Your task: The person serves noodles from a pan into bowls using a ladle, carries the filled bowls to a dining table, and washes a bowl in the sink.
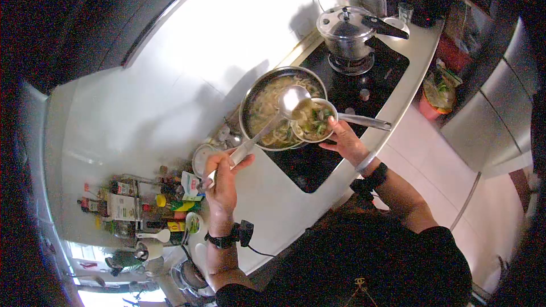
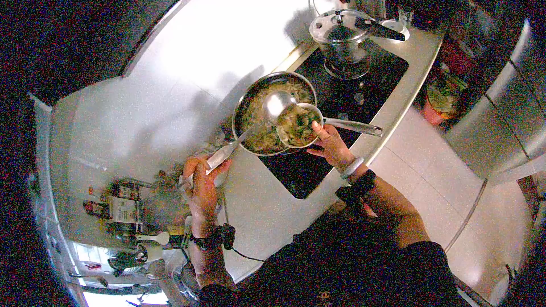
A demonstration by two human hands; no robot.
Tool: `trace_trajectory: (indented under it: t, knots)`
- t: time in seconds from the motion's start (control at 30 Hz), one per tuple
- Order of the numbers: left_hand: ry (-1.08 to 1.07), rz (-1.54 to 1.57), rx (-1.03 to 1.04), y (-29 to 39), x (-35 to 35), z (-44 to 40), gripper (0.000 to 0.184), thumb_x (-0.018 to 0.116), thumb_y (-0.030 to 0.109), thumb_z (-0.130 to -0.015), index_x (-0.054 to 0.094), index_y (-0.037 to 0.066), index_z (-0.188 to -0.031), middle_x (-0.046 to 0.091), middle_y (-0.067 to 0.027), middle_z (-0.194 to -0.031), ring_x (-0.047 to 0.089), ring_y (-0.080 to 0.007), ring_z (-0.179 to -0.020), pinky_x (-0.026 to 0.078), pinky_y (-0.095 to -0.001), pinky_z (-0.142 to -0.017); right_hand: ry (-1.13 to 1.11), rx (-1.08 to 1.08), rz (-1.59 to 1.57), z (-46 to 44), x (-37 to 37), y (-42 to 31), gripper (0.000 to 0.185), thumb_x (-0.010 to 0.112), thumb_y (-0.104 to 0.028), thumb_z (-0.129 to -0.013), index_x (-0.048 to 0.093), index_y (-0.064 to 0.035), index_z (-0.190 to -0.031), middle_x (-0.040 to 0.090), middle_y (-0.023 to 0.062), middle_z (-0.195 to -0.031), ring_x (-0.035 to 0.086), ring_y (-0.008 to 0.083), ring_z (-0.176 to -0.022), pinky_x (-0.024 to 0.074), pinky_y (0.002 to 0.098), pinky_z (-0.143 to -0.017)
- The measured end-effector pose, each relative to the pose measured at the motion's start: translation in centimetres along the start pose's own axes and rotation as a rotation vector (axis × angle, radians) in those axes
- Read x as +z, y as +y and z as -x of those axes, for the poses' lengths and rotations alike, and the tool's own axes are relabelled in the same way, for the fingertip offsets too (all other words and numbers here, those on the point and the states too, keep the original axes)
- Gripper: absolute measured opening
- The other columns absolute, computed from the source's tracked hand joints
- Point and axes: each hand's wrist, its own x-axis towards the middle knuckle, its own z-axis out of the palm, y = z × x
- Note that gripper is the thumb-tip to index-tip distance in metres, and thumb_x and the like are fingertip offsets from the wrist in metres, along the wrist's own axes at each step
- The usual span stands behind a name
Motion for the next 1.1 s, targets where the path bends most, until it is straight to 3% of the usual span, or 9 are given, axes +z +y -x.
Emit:
trace_trajectory:
  t: [0.2,0.33,0.43,0.5,0.57,0.63,0.8,0.93,1.1]
  knots:
    - [-0.083,-0.197,0.166,0.6,-0.2,0.8,0.019,0.036,0.015,-0.095,0.045,-0.001,-0.091,0.054,-0.0246,-0.105,0.063,-0.0317,-0.088,0.045,-0.0428,-0.088,0.026,-0.018,-0.023,-0.2,-0.1,0.1,0.057,0.056,-0.056,-0.082,0.045,-0.0113,-0.115,0.053,0.0057,-0.114,0.051,0.0223,-0.107,0.0411,0.0483,-0.090]
    - [0.033,-0.109,0.100,-0.4,-1.0,0.6,0.016,0.038,0.011,-0.094,0.047,-0.002,-0.092,0.054,-0.0247,-0.106,0.063,-0.0328,-0.087,0.045,-0.0443,-0.087,0.016,-0.025,-0.039,-0.6,-0.5,0.5,0.057,0.056,-0.055,-0.082,0.043,-0.0113,-0.116,0.053,0.0064,-0.115,0.050,0.0224,-0.109,0.0416,0.0488,-0.090]
    - [0.081,-0.343,0.083,-2.3,-2.0,0.9,0.013,0.041,0.004,-0.092,0.052,-0.003,-0.089,0.057,-0.0210,-0.104,0.063,-0.0306,-0.089,0.045,-0.0425,-0.087,0.019,-0.023,-0.052,-0.8,-0.5,0.7,0.054,0.056,-0.052,-0.084,0.042,-0.0114,-0.117,0.053,0.0059,-0.114,0.052,0.0222,-0.107,0.0437,0.0474,-0.090]
    - [-0.092,-0.674,0.238,-4.8,-2.9,1.0,0.012,0.044,-0.004,-0.087,0.055,-0.003,-0.086,0.060,-0.0152,-0.096,0.061,-0.0282,-0.091,0.045,-0.0398,-0.087,0.013,-0.033,-0.054,-0.6,-0.4,0.5,0.051,0.056,-0.049,-0.085,0.042,-0.0112,-0.117,0.053,0.0059,-0.114,0.054,0.0218,-0.104,0.0447,0.0461,-0.089]
    - [-0.113,-0.669,0.311,-6.1,-2.4,1.3,0.012,0.047,-0.009,-0.080,0.056,-0.002,-0.083,0.060,-0.0132,-0.090,0.059,-0.0288,-0.092,0.046,-0.0376,-0.087,0.007,-0.042,-0.056,-0.6,-0.3,0.3,0.049,0.055,-0.047,-0.086,0.042,-0.0109,-0.117,0.053,0.0059,-0.114,0.055,0.0214,-0.102,0.0457,0.0448,-0.089]
    - [-0.331,-0.823,0.535,-8.7,-2.8,2.1,0.014,0.051,-0.011,-0.074,0.054,-0.003,-0.086,0.058,-0.0141,-0.086,0.057,-0.0319,-0.093,0.046,-0.0386,-0.087,-0.038,-0.061,-0.065,-0.6,-0.2,0.2,0.045,0.052,-0.043,-0.089,0.042,-0.0104,-0.119,0.054,0.0060,-0.115,0.058,0.0205,-0.100,0.0471,0.0425,-0.088]
    - [-0.527,-0.982,0.380,-10.7,-2.2,3.1,0.026,0.054,-0.009,-0.070,0.052,0.005,-0.092,0.049,-0.0184,-0.114,0.051,-0.0362,-0.101,0.048,-0.0379,-0.083,-0.063,-0.086,-0.080,-0.7,-0.4,0.5,0.045,0.051,-0.041,-0.090,0.041,-0.0103,-0.122,0.054,0.0067,-0.116,0.057,0.0200,-0.103,0.0480,0.0415,-0.088]
    - [-0.566,-1.010,0.347,-14.2,-2.4,3.4,0.025,0.056,-0.007,-0.070,0.052,0.005,-0.093,0.050,-0.0188,-0.117,0.051,-0.0360,-0.105,0.048,-0.0377,-0.082,-0.084,-0.109,-0.085,0.0,-0.9,0.7,0.050,0.050,-0.042,-0.090,0.039,-0.0091,-0.126,0.053,0.0076,-0.118,0.057,0.0198,-0.105,0.0478,0.0397,-0.089]
    - [-0.501,-0.956,0.249,-15.2,-2.7,1.6,0.039,0.055,-0.002,-0.075,0.057,0.012,-0.111,0.051,-0.0180,-0.119,0.051,-0.0348,-0.107,0.044,-0.0396,-0.091,-0.070,-0.091,-0.075,-0.5,-2.4,1.8,0.059,0.053,-0.045,-0.088,0.036,-0.0065,-0.129,0.051,0.0088,-0.122,0.055,0.0215,-0.107,0.0476,0.0404,-0.090]
